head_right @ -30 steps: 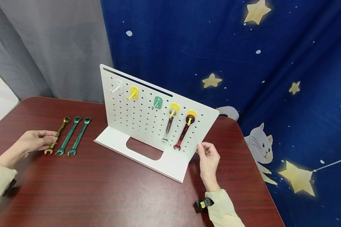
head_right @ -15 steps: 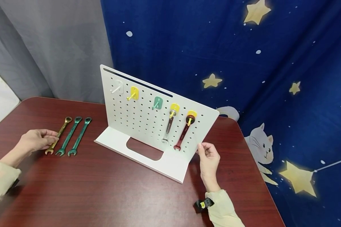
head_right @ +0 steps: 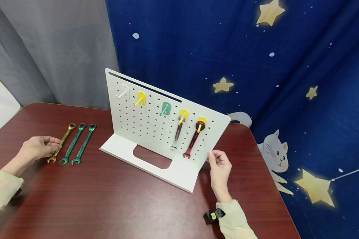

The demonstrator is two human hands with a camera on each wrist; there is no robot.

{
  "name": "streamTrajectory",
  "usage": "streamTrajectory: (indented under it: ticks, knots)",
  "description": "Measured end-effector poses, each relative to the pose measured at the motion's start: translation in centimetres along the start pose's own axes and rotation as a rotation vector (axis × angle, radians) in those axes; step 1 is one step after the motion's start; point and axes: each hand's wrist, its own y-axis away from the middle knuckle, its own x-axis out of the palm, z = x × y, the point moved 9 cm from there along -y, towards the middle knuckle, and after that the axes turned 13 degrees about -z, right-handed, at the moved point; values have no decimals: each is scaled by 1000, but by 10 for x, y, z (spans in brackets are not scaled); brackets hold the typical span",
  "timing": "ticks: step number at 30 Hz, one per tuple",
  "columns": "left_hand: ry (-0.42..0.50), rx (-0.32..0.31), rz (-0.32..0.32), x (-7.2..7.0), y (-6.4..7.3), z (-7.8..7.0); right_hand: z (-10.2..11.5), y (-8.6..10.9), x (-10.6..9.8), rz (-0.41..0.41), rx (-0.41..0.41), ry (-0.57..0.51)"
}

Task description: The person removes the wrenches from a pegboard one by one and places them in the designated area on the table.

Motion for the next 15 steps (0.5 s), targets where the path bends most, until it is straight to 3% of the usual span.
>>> streamTrajectory:
  ticks: [15]
  knots:
    - [-26,5,-40,-1,1,2,0,0,0,-1,2,-1]
